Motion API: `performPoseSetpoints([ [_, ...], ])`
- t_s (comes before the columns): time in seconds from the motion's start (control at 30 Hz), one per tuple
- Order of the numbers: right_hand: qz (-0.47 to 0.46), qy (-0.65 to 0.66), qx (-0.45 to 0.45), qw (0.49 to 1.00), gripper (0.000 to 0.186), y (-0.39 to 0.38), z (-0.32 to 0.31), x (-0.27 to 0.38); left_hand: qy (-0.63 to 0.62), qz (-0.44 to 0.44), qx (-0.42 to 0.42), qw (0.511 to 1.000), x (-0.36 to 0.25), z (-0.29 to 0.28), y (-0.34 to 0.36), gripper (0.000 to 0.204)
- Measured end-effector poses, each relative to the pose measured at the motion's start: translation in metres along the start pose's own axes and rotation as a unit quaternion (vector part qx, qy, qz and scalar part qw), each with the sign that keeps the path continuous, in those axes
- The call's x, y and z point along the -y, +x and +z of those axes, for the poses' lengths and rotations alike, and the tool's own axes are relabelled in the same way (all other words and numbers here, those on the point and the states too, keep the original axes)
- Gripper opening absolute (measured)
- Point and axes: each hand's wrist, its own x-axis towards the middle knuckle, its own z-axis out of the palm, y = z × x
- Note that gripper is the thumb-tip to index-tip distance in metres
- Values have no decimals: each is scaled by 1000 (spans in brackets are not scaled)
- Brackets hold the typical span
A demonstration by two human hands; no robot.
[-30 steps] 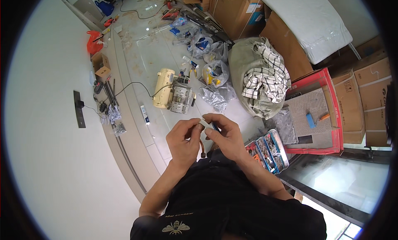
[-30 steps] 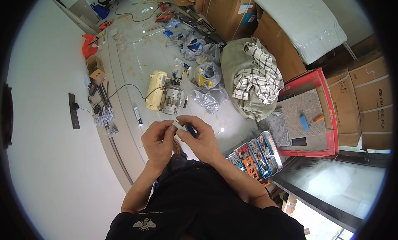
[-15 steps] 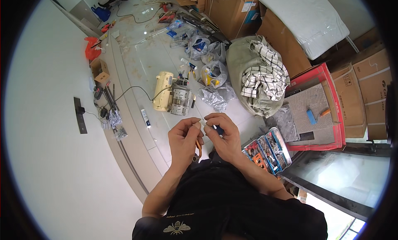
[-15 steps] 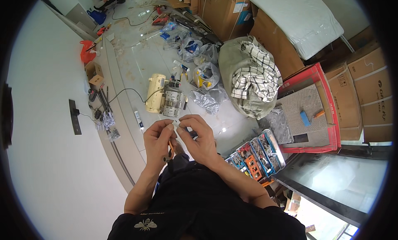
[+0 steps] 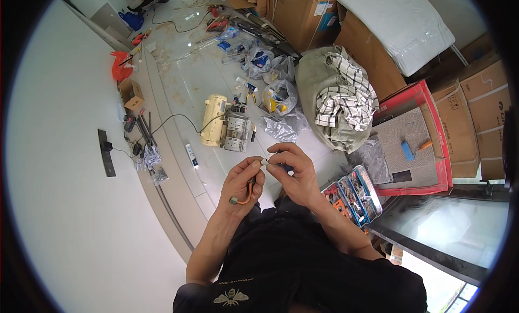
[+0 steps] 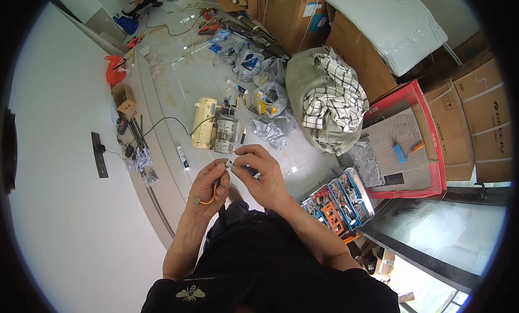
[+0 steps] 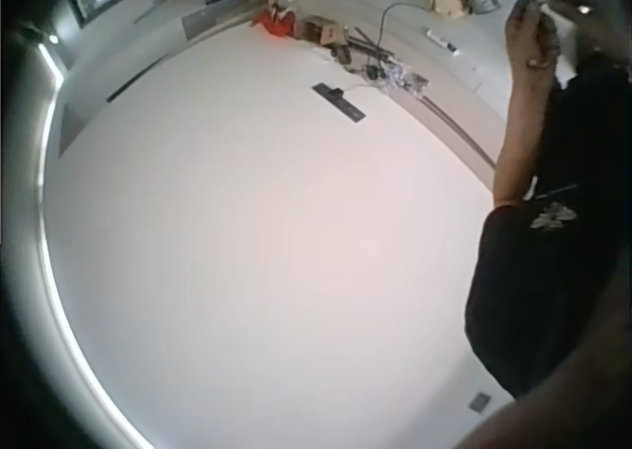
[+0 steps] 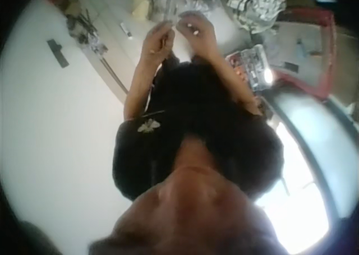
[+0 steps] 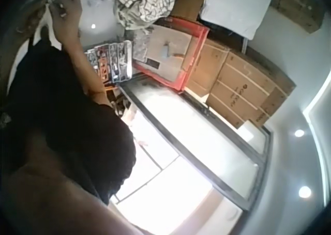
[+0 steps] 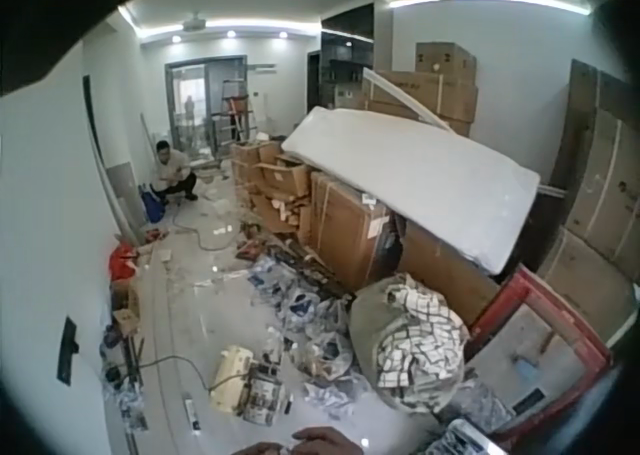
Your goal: The person removes a small pipe fitting from an air compressor, retrieves thread seal tape from a toolbox, and wraps the tape around the threaded end of the pipe fitting.
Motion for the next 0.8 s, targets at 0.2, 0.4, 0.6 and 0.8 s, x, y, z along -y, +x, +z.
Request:
performPoseSetpoints([
  [0.2,-25,-2,69,997,10,10,-16,5,-64,-85,64,992,-9,-6,0,15],
  [0.4,-27,7,124,992,11,16,-26,13,-92,-140,119,979,-15,-7,0,7],
  [0.6,-33,45,166,985,13,20,-30,11,-113,-151,207,960,-9,-17,5,9],
  [0.8,-71,21,161,984,16,21,-31,25,-92,-110,258,955,-9,-16,6,10],
])
